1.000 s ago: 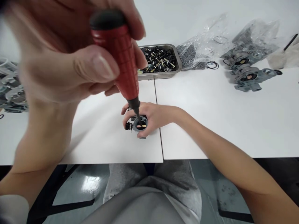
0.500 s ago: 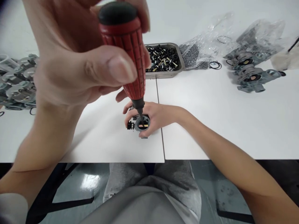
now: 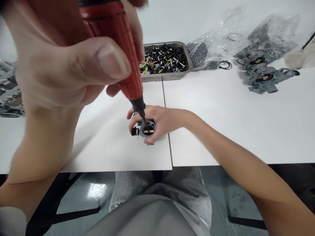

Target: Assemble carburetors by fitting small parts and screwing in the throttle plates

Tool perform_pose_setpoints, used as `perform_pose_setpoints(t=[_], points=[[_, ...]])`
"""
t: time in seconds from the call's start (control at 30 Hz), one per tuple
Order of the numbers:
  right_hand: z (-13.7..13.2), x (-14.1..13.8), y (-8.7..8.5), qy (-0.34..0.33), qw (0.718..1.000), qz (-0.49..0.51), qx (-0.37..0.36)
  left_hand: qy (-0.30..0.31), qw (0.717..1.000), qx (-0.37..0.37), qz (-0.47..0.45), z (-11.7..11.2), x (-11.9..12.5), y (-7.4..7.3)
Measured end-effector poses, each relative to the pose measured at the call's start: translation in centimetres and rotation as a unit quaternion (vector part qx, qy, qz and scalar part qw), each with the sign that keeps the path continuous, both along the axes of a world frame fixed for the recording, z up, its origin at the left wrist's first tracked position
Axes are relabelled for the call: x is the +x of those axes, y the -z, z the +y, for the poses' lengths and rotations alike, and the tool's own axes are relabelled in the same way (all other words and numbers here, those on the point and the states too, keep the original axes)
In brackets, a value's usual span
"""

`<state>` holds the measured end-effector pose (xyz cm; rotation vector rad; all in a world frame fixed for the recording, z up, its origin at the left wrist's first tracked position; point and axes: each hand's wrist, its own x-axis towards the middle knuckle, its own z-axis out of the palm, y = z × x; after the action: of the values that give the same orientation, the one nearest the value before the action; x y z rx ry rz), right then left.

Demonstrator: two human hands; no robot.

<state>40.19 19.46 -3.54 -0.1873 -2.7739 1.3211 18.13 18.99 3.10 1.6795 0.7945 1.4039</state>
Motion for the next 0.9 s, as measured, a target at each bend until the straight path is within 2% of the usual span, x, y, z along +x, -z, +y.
perform_pose_setpoints(t=[0.1, 0.2, 0.3, 0.37, 0.47, 0.53, 0.67, 0.77, 0.9], points=[[-0.1, 0.0, -0.1, 0.006, 1.000, -0.009, -0.011, 0.014, 1.000, -0.012, 0.001, 0.9, -1.5, 0.3], [-0.2, 0.0, -0.2, 0.010, 1.000, -0.013, -0.014, 0.032, 0.999, -0.017, 0.009, -0.3, -1.2, -1.1], [-0.1, 0.0, -0.1, 0.000, 1.000, 0.004, -0.014, 0.081, 0.994, -0.005, 0.067, -2.8, 1.2, -3.4], [0.0, -0.1, 0.0, -0.009, 1.000, 0.015, -0.013, 0.136, 0.982, 0.031, 0.126, -4.2, 3.3, -4.7], [0.0, -0.1, -0.1, -0.009, 1.000, 0.006, -0.011, 0.175, 0.969, 0.084, 0.155, -5.1, 5.5, -5.5], [-0.1, 0.0, -0.3, -0.001, 1.000, -0.006, -0.007, 0.159, 0.967, 0.123, 0.157, -5.0, 6.1, -5.3], [-0.2, 0.0, -0.4, 0.005, 1.000, -0.006, -0.001, 0.067, 0.962, 0.215, 0.157, -4.9, 6.1, -4.0], [-0.1, 0.1, -0.2, -0.002, 1.000, 0.004, -0.002, 0.025, 0.967, 0.209, 0.143, -4.9, 6.5, -3.4], [0.0, 0.0, -0.1, 0.005, 1.000, -0.011, -0.012, 0.037, 0.976, 0.206, 0.068, -4.5, 7.1, -2.9]])
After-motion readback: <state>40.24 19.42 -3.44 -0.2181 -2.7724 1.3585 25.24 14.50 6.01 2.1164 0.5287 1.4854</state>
